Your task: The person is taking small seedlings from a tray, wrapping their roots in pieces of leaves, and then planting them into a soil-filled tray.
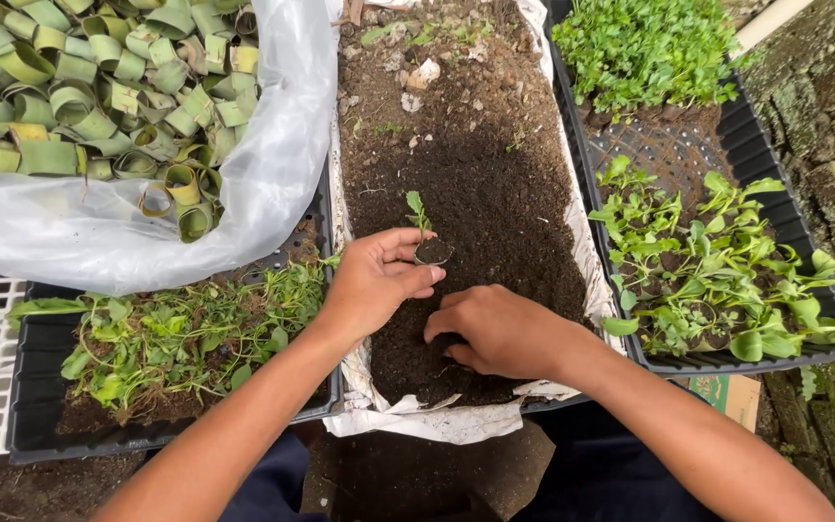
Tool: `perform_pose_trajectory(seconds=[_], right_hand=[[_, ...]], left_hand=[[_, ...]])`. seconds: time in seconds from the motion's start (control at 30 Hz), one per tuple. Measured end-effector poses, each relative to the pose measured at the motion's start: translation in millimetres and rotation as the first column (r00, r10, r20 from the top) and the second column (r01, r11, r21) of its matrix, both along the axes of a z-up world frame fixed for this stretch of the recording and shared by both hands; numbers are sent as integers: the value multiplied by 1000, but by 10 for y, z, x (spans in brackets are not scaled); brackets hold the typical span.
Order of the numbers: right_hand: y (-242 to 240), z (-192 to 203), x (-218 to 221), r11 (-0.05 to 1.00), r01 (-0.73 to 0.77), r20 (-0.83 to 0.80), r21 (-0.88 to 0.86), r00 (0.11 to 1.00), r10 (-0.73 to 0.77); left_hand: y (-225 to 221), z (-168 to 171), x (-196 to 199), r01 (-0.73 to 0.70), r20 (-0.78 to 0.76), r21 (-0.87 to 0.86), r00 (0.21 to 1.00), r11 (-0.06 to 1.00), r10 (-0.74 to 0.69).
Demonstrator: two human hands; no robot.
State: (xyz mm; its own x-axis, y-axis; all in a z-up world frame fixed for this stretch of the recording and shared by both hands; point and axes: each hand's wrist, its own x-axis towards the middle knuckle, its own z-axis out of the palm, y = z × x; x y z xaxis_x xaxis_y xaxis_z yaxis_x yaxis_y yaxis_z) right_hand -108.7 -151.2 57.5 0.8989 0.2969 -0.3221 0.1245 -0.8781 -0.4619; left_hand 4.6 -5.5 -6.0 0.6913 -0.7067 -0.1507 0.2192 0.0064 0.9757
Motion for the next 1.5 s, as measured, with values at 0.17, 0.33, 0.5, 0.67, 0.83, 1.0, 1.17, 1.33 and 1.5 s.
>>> perform_pose_trajectory(seconds=[0.17, 0.33, 0.5, 0.67, 0.83, 1.0, 1.17, 1.33, 1.5], right_hand=[[-150, 452, 60, 975, 177, 78, 132, 979, -188], [-173, 343, 111, 927, 260, 311, 271, 888, -340], [-256, 239, 77, 903, 326, 363, 279, 835, -413], [-429, -28, 70, 841, 378, 302, 388, 810, -503], [-442, -474, 118, 517, 513, -165, 685, 801, -576], [-467, -572, 137, 460, 509, -184, 727, 791, -584], [-485, -655, 146, 466, 466, -136, 752, 802, -582], [-480, -648, 118, 453, 451, -140, 769, 811, -568], [-411, -678, 140, 439, 438, -97, 784, 786, -611]], left_hand=[[-53, -117, 20, 25, 5, 17, 1000, 1000, -25], [-117, -91, -50, 52, 0, 72, 999, 996, -52], [-84, -45, -34, 36, 42, 85, 998, 996, -39], [-54, -13, -5, 47, 27, 72, 998, 996, -49], [-63, -1, -38, 65, 81, 134, 994, 989, -77], [-39, 36, -87, 89, 9, 21, 996, 996, -90], [-28, 80, -145, 79, -64, -54, 995, 995, -82], [-40, 8, -105, 32, -32, -31, 999, 999, -33], [-80, 37, -104, -13, -11, 2, 1000, 1000, 13]])
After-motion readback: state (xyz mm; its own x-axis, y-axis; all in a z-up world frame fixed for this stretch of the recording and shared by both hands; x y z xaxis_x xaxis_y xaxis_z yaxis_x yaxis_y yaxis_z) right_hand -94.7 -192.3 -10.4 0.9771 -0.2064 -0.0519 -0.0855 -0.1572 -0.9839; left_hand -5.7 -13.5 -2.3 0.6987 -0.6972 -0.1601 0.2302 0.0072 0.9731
